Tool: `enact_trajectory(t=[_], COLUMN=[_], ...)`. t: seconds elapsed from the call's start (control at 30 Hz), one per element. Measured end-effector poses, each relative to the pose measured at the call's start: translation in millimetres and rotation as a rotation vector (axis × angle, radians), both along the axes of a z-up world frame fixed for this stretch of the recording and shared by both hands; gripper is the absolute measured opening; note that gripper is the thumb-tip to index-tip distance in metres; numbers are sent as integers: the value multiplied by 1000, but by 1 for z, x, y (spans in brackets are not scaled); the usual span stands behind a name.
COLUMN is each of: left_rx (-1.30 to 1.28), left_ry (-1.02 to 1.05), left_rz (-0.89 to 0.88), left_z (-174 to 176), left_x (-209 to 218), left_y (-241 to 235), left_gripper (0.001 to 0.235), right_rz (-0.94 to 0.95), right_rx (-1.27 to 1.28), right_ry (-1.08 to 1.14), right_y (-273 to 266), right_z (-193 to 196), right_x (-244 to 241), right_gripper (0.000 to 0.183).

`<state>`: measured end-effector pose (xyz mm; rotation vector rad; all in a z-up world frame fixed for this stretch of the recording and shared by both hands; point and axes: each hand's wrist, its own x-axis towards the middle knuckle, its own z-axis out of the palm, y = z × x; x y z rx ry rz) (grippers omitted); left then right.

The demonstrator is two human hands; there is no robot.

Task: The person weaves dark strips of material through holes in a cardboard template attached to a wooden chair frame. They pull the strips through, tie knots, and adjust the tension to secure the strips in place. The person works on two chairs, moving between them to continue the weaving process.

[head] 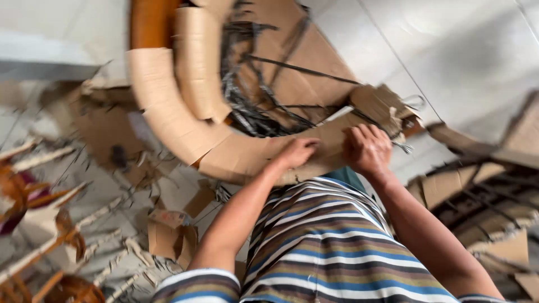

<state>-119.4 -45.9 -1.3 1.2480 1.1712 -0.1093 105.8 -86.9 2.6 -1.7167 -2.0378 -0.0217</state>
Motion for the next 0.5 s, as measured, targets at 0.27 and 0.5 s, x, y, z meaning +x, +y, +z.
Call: enact_trajectory(t=[0.27, 0.5], left_rx=[240, 76], left_ry=[451, 711], left_rz=[-230, 230], left_z=[-241, -277], left_x=[-43, -69], left_y=[-8, 22], left_gripper=[28, 57], right_rz=[4, -49], right_rx=[-73, -20], right_ry=[88, 54], right_y=[7, 7], right_z=[34, 24], right_x=[-9, -11], right_gripper=[28, 18])
